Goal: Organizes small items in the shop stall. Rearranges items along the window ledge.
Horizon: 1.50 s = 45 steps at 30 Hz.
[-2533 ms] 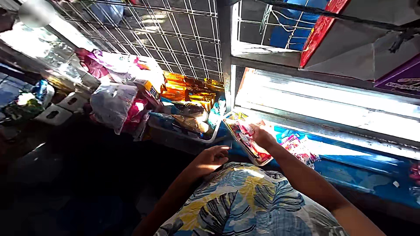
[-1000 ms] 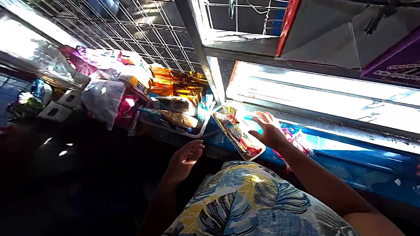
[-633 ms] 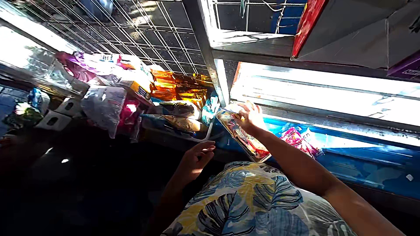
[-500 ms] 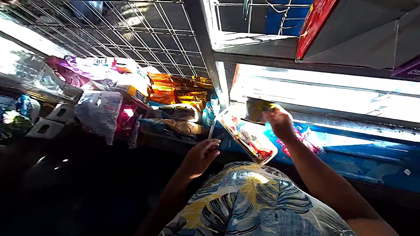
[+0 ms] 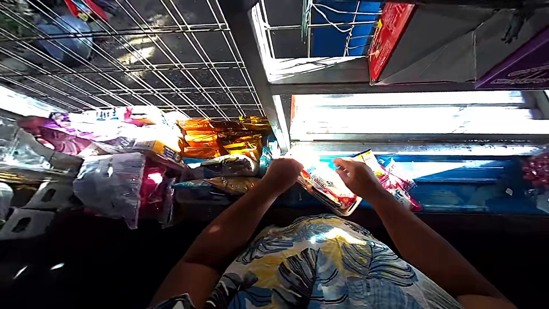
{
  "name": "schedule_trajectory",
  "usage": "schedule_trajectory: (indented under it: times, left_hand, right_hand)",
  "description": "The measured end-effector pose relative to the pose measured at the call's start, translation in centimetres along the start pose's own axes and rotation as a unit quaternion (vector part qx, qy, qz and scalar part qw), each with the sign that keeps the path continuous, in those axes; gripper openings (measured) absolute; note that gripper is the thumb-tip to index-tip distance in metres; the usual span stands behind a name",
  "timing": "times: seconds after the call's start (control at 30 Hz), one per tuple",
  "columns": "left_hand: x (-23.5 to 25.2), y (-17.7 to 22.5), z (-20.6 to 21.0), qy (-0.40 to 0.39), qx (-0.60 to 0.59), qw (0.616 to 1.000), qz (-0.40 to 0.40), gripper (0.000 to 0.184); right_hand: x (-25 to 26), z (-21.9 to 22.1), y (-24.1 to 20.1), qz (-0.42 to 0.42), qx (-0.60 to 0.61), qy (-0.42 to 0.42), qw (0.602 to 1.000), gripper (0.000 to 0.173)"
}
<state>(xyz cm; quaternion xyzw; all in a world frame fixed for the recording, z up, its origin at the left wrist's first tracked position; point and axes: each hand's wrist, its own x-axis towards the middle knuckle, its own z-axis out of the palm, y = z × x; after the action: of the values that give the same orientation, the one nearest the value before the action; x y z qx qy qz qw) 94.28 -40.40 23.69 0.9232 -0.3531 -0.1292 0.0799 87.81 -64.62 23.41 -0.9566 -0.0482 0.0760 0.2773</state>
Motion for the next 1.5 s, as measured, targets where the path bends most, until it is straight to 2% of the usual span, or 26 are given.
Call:
schedule_trajectory:
  times: [0.07, 0.13, 0.2, 0.27, 0.33, 0.4, 0.47, 0.53, 0.6, 0.7, 0.77, 0.83, 0.87, 1.0, 1.1, 1.17, 1.27, 1.33, 1.4, 1.43, 1.5]
  left_hand:
    - [-2.7, -0.6, -1.5, 0.124, -0.029, 0.992, 0.005, 0.014]
    - [-6.6, -0.8, -2.8, 0.267, -0.094, 0.959, -0.023, 0.018]
    - [-10.7, -1.2, -3.4, 0.369, -0.214, 0.904, -0.033, 0.019]
    - [-13.9, -1.3, -2.7, 0.425, -0.335, 0.841, -0.027, 0.016]
    - [-16.3, -0.3, -1.2, 0.433, -0.406, 0.801, -0.069, 0.020]
    - [-18.1, 1.0, 0.7, 0.411, -0.441, 0.785, -0.141, 0.020]
    - [-19.2, 2.3, 2.8, 0.381, -0.483, 0.767, -0.184, 0.019]
    - [-19.5, 3.9, 4.5, 0.373, -0.510, 0.749, -0.200, 0.015]
    - [-19.5, 5.3, 5.7, 0.362, -0.522, 0.746, -0.197, 0.016]
    - [-18.8, 7.4, 6.3, 0.345, -0.507, 0.767, -0.187, 0.018]
    - [-18.0, 8.6, 6.4, 0.338, -0.511, 0.768, -0.186, 0.017]
    - [-16.9, 9.6, 6.4, 0.344, -0.516, 0.764, -0.180, 0.017]
    - [-16.2, 10.0, 6.3, 0.352, -0.522, 0.758, -0.171, 0.017]
    - [-12.2, 12.1, 4.0, 0.343, -0.584, 0.708, -0.199, 0.015]
    - [-7.5, 14.0, 1.1, 0.296, -0.635, 0.670, -0.245, 0.015]
    - [-3.7, 15.6, -0.4, 0.235, -0.683, 0.655, -0.222, 0.015]
    - [3.0, 18.2, 0.1, 0.130, -0.716, 0.673, -0.131, 0.017]
    - [7.2, 19.7, 1.1, 0.058, -0.676, 0.724, -0.129, 0.021]
    - [9.3, 20.3, 1.3, 0.003, -0.596, 0.789, -0.151, 0.025]
    - [9.3, 20.2, 1.0, -0.005, -0.570, 0.810, -0.142, 0.028]
    - [7.6, 18.7, 0.2, 0.038, -0.528, 0.846, -0.066, 0.030]
  right_hand:
    - [1.5, 2.6, -1.8, -0.034, 0.001, -0.091, 0.995, 0.032]
    - [3.4, 4.4, -3.7, -0.001, -0.039, -0.187, 0.982, 0.042]
    - [5.1, 6.4, -4.5, 0.029, -0.065, -0.238, 0.969, 0.057]
    - [6.4, 8.4, -4.5, 0.047, -0.095, -0.272, 0.957, 0.061]
    - [7.2, 10.2, -3.8, 0.045, -0.127, -0.271, 0.953, 0.058]
    - [7.9, 11.0, -3.5, 0.021, -0.170, -0.269, 0.948, 0.054]
    - [8.7, 10.5, -4.5, 0.003, -0.198, -0.287, 0.937, 0.065]
    - [9.4, 10.4, -5.0, -0.006, -0.194, -0.306, 0.932, 0.069]
    - [9.4, 10.3, -5.0, -0.017, -0.188, -0.309, 0.932, 0.063]
    - [9.2, 10.1, -3.8, -0.059, -0.135, -0.274, 0.950, 0.055]
    - [8.7, 9.1, -2.3, -0.128, -0.078, -0.221, 0.964, 0.052]
    - [7.0, 4.9, -2.3, -0.190, -0.012, -0.139, 0.972, 0.038]
    - [6.0, 2.3, -2.4, -0.191, 0.024, -0.101, 0.976, 0.033]
    - [2.1, -4.4, 1.0, -0.117, 0.189, 0.030, 0.974, 0.035]
    - [-1.4, -7.4, 5.3, -0.041, 0.213, 0.128, 0.968, 0.038]
    - [-4.4, -8.9, 8.6, -0.020, 0.181, 0.190, 0.965, 0.039]
    - [-7.5, -9.8, 12.7, -0.009, 0.089, 0.215, 0.972, 0.035]
    - [-8.1, -9.4, 14.7, 0.015, 0.034, 0.170, 0.985, 0.034]
    - [-7.8, -9.3, 15.7, 0.049, 0.000, 0.102, 0.994, 0.036]
    - [-7.6, -9.3, 15.8, 0.056, -0.017, 0.094, 0.994, 0.039]
    - [-7.7, -9.5, 15.3, 0.031, -0.051, 0.114, 0.992, 0.045]
